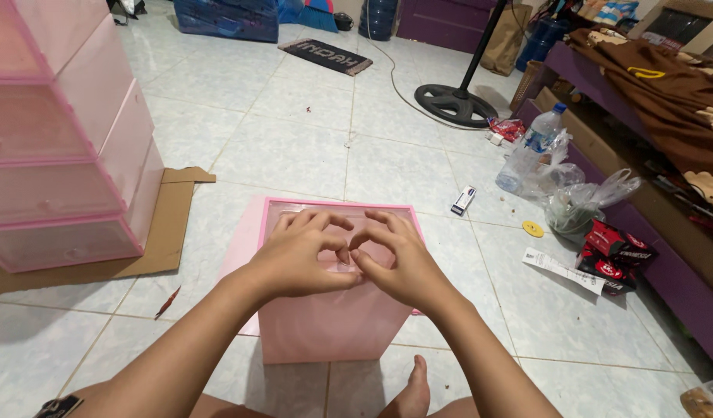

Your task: The person removes a pink plastic drawer from a stacked unit, then disassembles it by detaching the clear lid, removing the pink frame, and unfolding the pink plastic body into a flat sheet. The process is repeated with a second drawer.

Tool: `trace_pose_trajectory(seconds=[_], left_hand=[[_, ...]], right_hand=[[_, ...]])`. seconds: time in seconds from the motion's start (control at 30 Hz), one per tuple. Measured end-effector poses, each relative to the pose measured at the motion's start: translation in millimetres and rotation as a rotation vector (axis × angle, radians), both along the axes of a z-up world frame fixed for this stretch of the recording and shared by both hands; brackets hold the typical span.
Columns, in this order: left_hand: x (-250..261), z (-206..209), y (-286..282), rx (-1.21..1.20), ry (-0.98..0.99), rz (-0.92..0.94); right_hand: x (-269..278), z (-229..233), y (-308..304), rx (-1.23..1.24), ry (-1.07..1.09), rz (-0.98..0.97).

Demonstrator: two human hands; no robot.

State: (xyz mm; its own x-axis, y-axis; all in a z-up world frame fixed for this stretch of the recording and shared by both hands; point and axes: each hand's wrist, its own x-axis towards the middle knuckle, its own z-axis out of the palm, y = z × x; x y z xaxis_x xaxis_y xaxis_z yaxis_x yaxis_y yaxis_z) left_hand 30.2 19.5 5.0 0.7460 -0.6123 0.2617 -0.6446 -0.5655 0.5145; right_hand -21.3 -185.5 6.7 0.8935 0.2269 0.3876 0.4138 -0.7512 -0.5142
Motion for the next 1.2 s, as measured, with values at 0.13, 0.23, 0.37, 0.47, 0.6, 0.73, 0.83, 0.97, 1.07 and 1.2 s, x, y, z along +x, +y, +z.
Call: trace_pose_trajectory(seconds=[0.13,0.23,0.37,0.47,0.6,0.73,0.83,0.97,1.07,1.2], left_hand=[[-1.9,1.0,-1.9,0.0,0.067,0.039],[-2.1,2.9,-1.6,-0.012,0.096,0.061],[-3.4,7.1,-2.7,0.01,0.133,0.082],[-5.7,8.7,-2.5,-0.008,0.178,0.083],[-7.5,8.6,-2.1,-0.025,0.174,0.085],[-8.6,6.0,-1.3,-0.046,0.148,0.092],[-12.1,2.3,0.9,-0.093,0.043,0.08],[-14.4,-0.2,5.9,-0.134,-0.011,0.107],[-13.7,-1.2,5.4,-0.096,-0.179,0.136],[-11.3,-1.7,4.5,0.024,-0.154,0.214]], right_hand=[[-0.1,0.1,-0.8,-0.016,0.028,-0.004],[-0.6,0.6,-0.3,-0.058,0.056,-0.006],[-2.4,5.0,-2.2,-0.099,0.112,0.019],[-4.1,6.7,-1.1,-0.101,0.169,0.019],[-5.6,4.8,-0.7,-0.058,0.146,0.037],[-3.4,1.2,1.0,0.011,0.16,0.008],[-0.5,1.2,2.0,0.048,0.164,0.001],[-1.2,4.1,2.1,0.093,0.195,0.017],[-1.5,6.1,3.2,0.126,0.23,0.013],[3.8,6.7,7.5,0.214,0.286,-0.006]])
